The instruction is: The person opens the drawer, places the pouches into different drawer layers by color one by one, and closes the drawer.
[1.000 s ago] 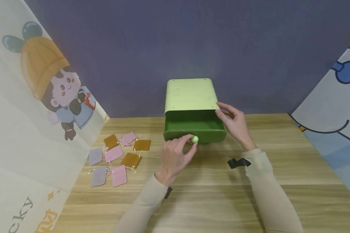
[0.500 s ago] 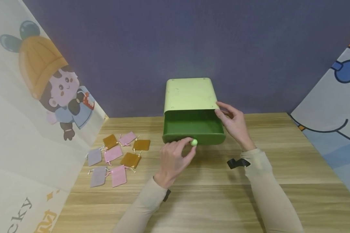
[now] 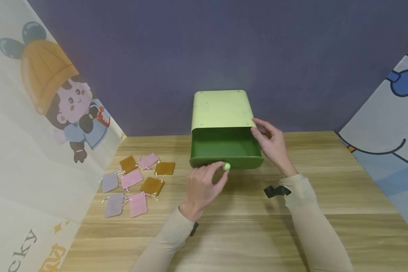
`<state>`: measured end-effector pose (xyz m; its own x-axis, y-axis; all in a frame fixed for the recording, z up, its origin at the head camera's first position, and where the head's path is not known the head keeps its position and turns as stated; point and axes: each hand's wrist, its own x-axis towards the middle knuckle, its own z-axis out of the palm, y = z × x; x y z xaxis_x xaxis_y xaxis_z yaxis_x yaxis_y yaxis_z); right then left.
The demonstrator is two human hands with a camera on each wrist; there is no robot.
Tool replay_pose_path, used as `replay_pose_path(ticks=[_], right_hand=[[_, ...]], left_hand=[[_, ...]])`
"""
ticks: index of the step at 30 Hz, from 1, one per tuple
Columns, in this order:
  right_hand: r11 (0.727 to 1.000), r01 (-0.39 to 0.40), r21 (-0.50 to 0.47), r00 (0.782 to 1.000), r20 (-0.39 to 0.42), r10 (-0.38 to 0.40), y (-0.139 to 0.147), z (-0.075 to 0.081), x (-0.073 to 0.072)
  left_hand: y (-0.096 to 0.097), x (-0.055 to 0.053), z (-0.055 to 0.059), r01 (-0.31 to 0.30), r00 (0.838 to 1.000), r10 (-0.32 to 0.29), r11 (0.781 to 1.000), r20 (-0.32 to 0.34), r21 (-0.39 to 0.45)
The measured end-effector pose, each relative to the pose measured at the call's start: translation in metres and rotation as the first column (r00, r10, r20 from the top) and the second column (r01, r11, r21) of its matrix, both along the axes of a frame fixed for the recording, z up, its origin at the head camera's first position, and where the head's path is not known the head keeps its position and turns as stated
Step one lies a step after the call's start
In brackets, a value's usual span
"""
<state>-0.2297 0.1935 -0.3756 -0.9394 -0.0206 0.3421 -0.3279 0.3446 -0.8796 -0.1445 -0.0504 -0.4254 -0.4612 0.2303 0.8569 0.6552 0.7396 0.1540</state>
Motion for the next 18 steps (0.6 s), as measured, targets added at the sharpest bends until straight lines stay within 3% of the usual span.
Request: replay_pose_path(ticks=[18], right_hand=[[1.0,-0.015,0.014,0.999,0.032,0.015,0.0047,0.003,0.0008]], left_hand=[[-0.0069,0.0053,0.0,0.032,0.999,-0.033,0.999,0.006,0.021]])
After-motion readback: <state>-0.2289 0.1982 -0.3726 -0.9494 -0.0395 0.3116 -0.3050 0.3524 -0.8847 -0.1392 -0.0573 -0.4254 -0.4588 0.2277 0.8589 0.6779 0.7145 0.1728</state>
